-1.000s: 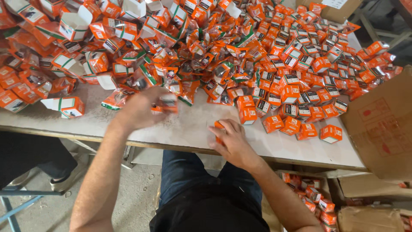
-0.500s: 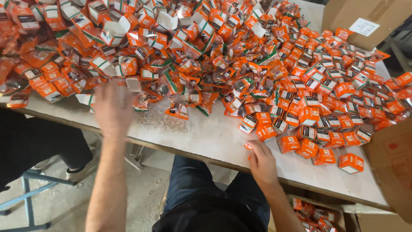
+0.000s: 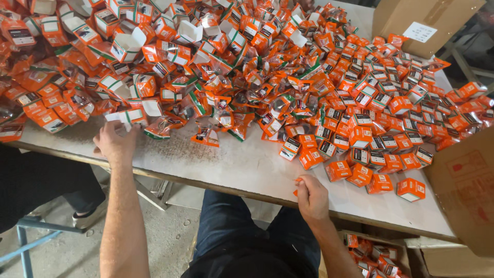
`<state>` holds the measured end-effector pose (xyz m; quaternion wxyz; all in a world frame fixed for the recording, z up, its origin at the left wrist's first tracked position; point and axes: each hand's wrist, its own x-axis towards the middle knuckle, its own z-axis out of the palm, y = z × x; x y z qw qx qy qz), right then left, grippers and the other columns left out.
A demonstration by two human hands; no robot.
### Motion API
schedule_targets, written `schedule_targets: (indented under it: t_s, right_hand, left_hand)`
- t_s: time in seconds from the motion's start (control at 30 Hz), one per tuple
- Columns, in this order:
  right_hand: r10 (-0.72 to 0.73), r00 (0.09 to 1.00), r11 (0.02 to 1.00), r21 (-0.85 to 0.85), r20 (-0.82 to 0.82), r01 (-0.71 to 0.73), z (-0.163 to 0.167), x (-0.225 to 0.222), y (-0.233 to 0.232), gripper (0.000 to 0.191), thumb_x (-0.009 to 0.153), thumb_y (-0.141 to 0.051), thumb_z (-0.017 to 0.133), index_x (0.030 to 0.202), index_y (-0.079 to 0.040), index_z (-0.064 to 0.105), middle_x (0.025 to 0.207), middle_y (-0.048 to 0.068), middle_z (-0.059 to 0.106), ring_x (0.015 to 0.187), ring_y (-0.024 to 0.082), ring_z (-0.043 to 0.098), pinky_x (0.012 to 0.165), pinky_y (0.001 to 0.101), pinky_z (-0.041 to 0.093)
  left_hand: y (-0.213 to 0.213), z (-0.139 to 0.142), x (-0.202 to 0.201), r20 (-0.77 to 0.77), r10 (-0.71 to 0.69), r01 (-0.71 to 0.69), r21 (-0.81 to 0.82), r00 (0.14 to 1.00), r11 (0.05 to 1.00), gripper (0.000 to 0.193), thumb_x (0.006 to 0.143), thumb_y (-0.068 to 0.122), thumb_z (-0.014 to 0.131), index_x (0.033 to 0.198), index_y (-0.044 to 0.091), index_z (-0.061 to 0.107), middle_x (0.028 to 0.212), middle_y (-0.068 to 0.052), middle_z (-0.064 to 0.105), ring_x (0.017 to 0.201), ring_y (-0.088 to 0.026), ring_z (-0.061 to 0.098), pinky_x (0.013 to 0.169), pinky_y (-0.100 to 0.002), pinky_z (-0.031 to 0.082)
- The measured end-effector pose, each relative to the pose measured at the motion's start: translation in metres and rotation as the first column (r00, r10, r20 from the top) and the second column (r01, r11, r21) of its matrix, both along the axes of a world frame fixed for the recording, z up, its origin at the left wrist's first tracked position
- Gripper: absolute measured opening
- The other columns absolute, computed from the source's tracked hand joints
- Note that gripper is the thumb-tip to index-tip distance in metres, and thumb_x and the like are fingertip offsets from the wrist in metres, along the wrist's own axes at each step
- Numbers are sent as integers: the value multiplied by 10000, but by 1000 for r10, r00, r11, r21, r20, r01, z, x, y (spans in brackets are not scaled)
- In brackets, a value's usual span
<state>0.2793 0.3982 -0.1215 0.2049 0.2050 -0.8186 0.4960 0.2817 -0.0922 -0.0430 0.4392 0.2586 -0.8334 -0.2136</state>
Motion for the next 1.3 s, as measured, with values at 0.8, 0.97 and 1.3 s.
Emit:
schedule_targets:
  t_s: [0.8,0.97,1.3]
  right_hand:
    - [89,995,992,-95,43,-85,20,9,-14,164,987,-41,530,1020,5,684,853,100,676,685,162,657,631,296,528]
    - [120,989,993,-14,-82,-121,52,13,-23,325,898,-122,698,1177,34,643,1016,144,680,792,216,670,661,328,533]
    - [-15,992,997,82,123,5,58,1,-24,151,948,-116,682,1095,-84,670,905,153,721,778,333,734,647,393,573]
  left_hand:
    - [15,40,-11,77,-318,314,-489,945,814,243,929,-102,678,1123,44,693,1092,-152,692,1052,-389,607,1005,-496,490]
    - [154,36,24,400,-820,891,-365,411,269,346,644,6,658,985,46,691,1006,-110,708,982,-351,649,878,-447,537]
    - [254,-10,25,146,-859,814,-429,491,392,310,731,120,783,1015,43,684,1175,-123,641,1124,-342,607,925,-443,511]
